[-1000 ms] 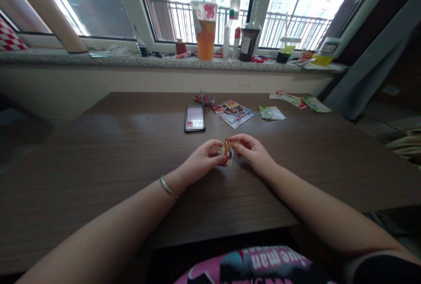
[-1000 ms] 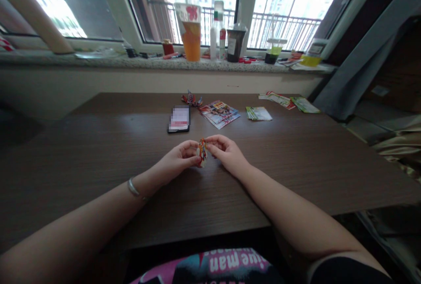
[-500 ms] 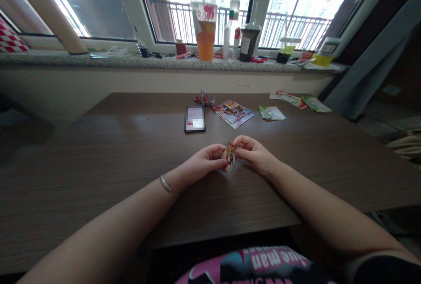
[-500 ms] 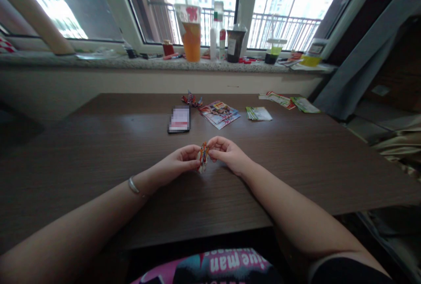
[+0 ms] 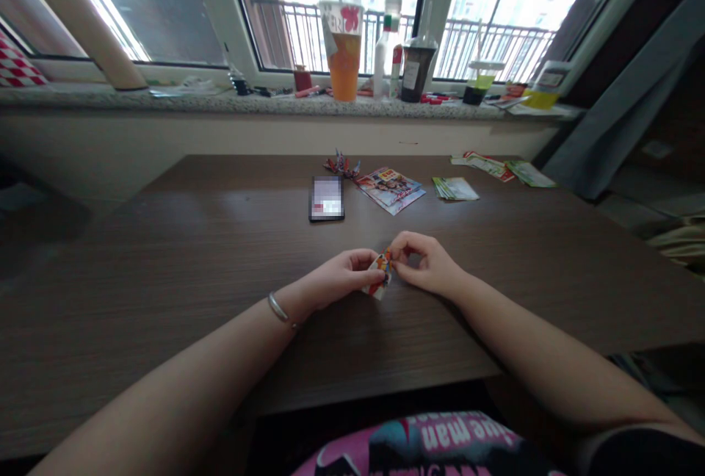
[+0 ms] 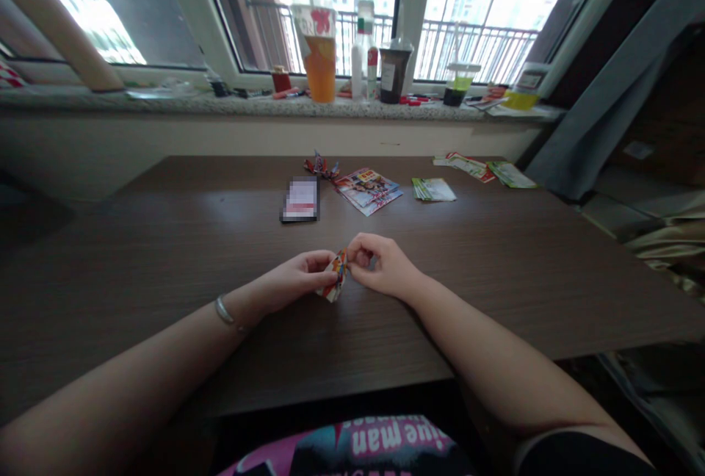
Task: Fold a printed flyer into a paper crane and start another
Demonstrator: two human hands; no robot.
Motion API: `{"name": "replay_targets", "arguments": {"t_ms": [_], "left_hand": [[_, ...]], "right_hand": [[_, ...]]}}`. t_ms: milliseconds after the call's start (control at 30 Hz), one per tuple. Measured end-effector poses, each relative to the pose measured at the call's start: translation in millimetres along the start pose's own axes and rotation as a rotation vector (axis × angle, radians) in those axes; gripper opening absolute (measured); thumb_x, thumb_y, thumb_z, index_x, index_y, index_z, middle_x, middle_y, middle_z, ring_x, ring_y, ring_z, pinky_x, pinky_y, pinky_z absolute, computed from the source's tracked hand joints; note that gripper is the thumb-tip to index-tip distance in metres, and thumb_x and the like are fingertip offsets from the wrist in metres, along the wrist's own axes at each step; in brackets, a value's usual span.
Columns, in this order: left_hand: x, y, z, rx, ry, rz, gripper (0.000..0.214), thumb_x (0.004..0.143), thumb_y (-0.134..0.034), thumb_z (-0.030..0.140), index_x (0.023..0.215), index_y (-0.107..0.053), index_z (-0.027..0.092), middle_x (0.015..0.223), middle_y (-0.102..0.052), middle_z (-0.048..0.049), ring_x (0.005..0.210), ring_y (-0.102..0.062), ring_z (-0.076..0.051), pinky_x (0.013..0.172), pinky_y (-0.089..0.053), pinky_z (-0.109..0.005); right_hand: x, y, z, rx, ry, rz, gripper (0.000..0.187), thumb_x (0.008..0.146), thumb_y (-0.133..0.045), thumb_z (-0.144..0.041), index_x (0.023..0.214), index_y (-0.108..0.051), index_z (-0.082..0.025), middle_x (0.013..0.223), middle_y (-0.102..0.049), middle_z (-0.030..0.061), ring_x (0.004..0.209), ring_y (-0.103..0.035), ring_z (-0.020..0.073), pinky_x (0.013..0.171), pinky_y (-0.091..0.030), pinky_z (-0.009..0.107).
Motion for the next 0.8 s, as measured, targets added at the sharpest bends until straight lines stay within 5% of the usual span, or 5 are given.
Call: {"name": "replay_targets", "arguments": {"t_ms": [800], "left_hand": [[-2, 9.8, 7, 0.063, -0.102, 0.180, 0.036, 0.071, -0.073, 0.047, 0.078, -0.057, 0.015, 0.067, -0.058, 0.0016, 0.059, -0.052, -0.009, 0.057, -0.041, -0.022]], "right_hand": [[-2, -1, -22, -0.410, 0.218, 0.024, 0.007, 0.081, -0.059, -0.015, 0.079, -0.061, -0.022, 0.081, -0.064, 0.0035, 0.079, -0.058, 0.0169, 0.072, -0.046, 0.030]]}}
Point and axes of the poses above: each hand's wrist, its own x-axis towards the middle knuckle, its own y-axis out of the back of the hand, z = x × y, the point moved 9 cm from there along x, towards the middle knuckle
